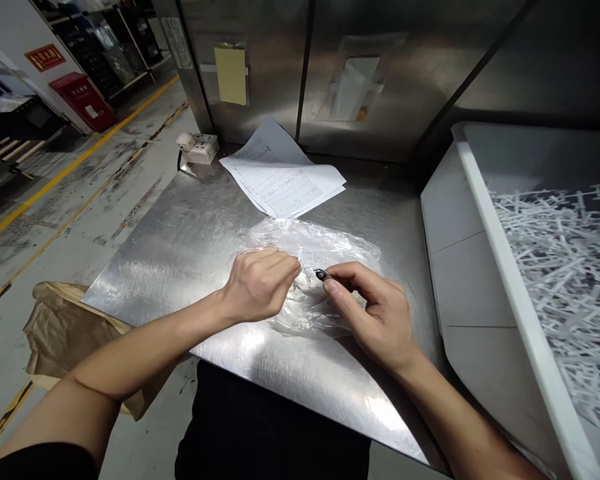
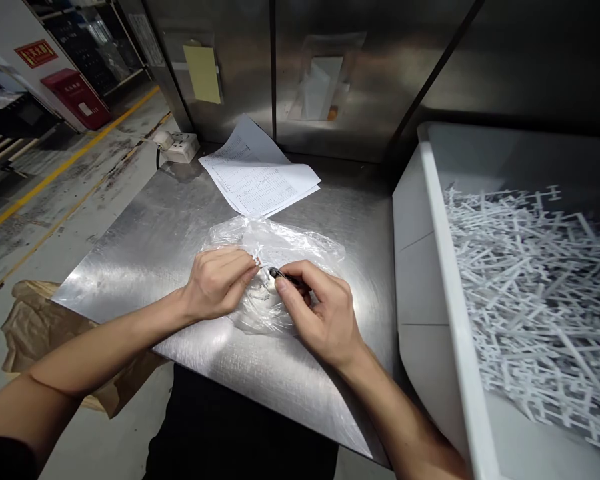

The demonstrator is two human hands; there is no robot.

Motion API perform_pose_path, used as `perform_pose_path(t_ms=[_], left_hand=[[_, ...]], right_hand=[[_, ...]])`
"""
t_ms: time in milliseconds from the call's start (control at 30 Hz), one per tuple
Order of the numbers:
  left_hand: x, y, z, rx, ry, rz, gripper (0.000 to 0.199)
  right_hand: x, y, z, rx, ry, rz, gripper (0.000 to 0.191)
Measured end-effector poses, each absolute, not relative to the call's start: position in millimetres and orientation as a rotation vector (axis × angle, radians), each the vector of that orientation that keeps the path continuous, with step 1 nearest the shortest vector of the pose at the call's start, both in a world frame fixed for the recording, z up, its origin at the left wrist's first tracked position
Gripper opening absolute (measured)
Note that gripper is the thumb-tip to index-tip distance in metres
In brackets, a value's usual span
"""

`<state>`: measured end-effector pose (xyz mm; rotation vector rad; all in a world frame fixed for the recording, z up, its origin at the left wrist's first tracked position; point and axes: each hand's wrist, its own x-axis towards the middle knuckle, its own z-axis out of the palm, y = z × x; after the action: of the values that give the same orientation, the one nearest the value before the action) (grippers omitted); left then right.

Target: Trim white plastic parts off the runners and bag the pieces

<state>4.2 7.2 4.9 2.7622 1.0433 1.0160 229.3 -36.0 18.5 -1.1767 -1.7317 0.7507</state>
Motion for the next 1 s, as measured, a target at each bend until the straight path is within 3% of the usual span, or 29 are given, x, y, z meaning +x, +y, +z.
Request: perform_pose_path(t_ms=[767,1000], left_hand=[[3,7,5,2.649,1.039,1.0,0.025],[9,-3,7,2.699,0.813,1.051,0.029]], right_hand=[[233,-32,20,-1.167,-1.881,0.839,0.014],[243,-34,24,-1.039,-1.77,0.903,0.008]])
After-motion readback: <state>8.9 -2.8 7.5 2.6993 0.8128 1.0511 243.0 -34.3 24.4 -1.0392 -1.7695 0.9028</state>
